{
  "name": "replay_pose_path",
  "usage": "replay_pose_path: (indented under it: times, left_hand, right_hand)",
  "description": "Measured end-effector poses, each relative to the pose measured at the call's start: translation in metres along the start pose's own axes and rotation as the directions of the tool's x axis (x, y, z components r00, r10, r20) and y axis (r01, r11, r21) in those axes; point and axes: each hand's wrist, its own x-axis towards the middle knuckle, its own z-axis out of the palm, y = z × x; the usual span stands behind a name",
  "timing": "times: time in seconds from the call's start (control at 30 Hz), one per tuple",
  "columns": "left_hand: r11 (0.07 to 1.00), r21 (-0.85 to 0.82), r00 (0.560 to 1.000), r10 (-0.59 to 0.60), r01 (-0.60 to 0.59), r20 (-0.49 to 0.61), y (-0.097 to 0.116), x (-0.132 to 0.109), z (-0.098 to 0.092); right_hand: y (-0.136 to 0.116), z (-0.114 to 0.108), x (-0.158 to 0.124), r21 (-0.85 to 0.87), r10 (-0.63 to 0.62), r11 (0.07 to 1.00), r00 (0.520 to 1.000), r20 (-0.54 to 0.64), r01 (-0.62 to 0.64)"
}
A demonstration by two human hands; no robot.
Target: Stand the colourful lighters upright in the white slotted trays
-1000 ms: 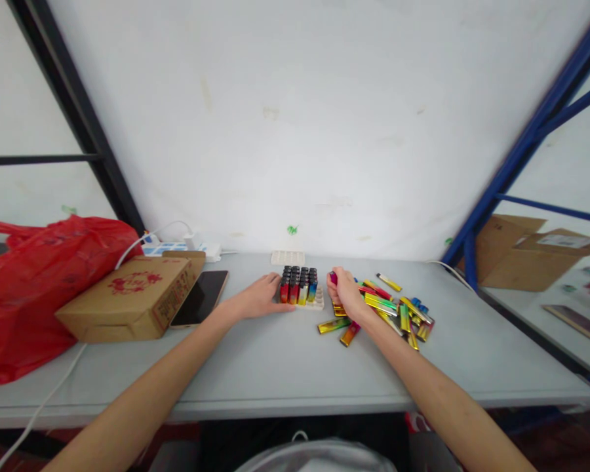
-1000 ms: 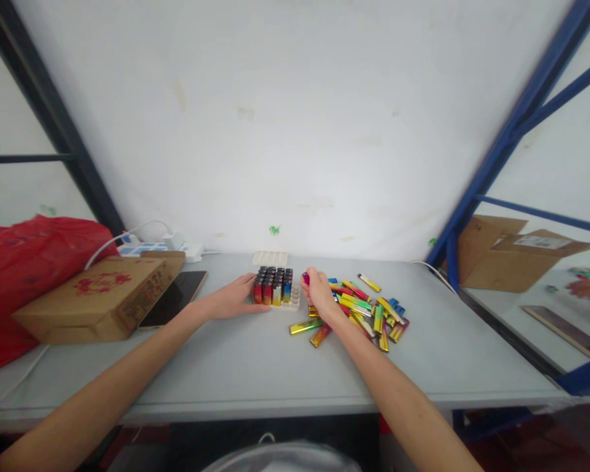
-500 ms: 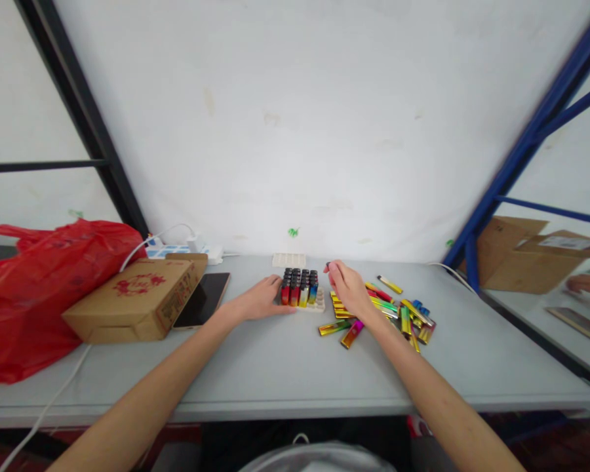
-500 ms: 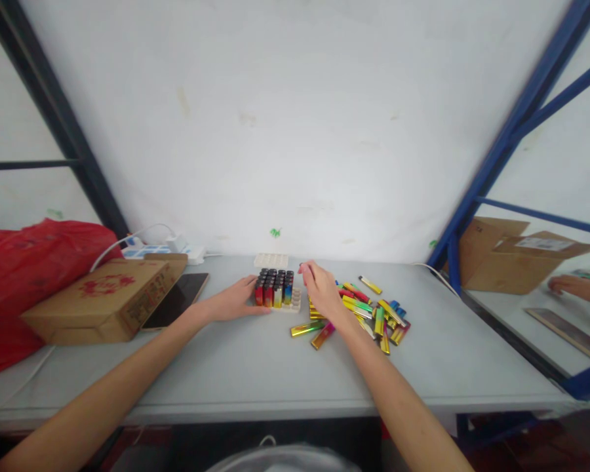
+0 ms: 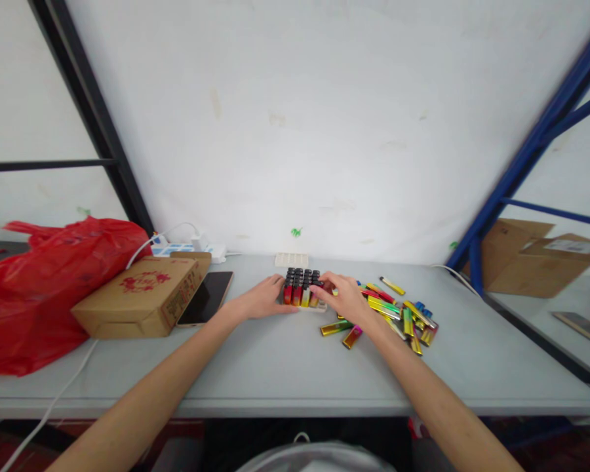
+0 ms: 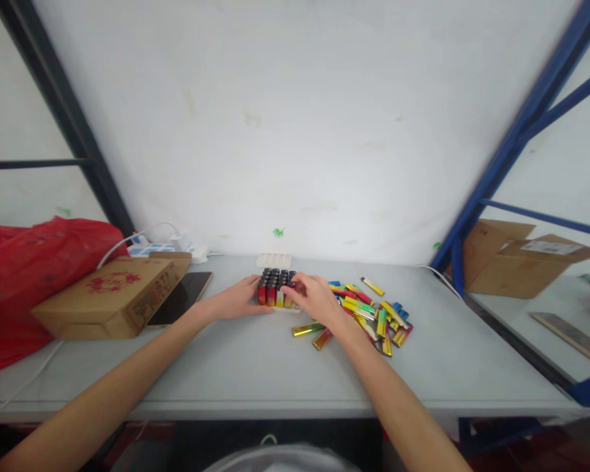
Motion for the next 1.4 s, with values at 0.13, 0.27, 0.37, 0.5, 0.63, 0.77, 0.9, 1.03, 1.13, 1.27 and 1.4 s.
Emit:
replay_pose_path:
  times: [0.13,0.27,0.37,0.5,0.63,0.77,0.9,1.03,1.13,1.27,1.4]
  left_hand:
    - [1.000,-0.005,1.000,-0.012,0.012,0.007,0.002,0.000,-0.001]
    - [1.000,-0.018,1.000,0.003,-0.003,-0.004,-0.001,0.000,0.000]
    - [1.000,-0.021,1.000,0.019,-0.020,-0.022,-0.007,0.000,0.004]
    - [0.999,-0.025,0.999,0.033,-0.033,-0.022,-0.014,0.002,0.008]
    - [1.000,-0.025,0.999,0.015,-0.015,-0.033,-0.018,0.003,0.011]
    - [1.000,-0.026,0.999,-0.003,0.002,-0.040,-0.020,0.003,0.014]
    - [1.000,-0.025,0.999,-0.003,0.002,-0.041,-0.021,0.004,0.015]
    - [1.000,-0.019,1.000,-0.011,0.010,-0.029,-0.019,0.003,0.014]
    - [1.000,-0.023,0.999,-0.018,0.017,-0.028,-0.019,0.003,0.013]
    - [0.999,-0.029,0.999,-0.014,0.013,-0.029,-0.020,0.003,0.013]
    - [0.999,-0.035,0.999,-0.017,0.016,-0.027,-0.021,0.002,0.012]
  right_hand:
    - [0.003,-0.001,0.001,-0.004,0.006,1.000,0.998,0.069,-0.006]
    - [0.003,-0.003,0.003,-0.002,0.018,1.000,0.982,0.188,-0.017]
    - [0.006,-0.001,0.004,-0.126,0.075,0.991,0.984,0.162,-0.054]
    - [0.010,-0.001,0.003,-0.191,0.077,0.981,0.982,0.174,-0.043]
    - [0.030,-0.019,0.003,-0.310,0.091,0.949,0.992,0.088,-0.060]
    - [0.069,-0.047,0.001,-0.497,0.208,0.850,0.978,0.010,-0.176]
    - [0.099,-0.060,-0.003,-0.560,0.244,0.808,0.969,0.040,-0.181]
    - [0.103,-0.055,0.000,-0.450,0.233,0.882,0.960,0.157,-0.140]
    - [0.099,-0.052,0.004,-0.411,0.241,0.897,0.959,0.152,-0.160]
    - [0.098,-0.057,0.006,-0.401,0.244,0.901,0.958,0.152,-0.166]
    - [0.101,-0.061,0.004,-0.365,0.237,0.917,0.957,0.169,-0.163]
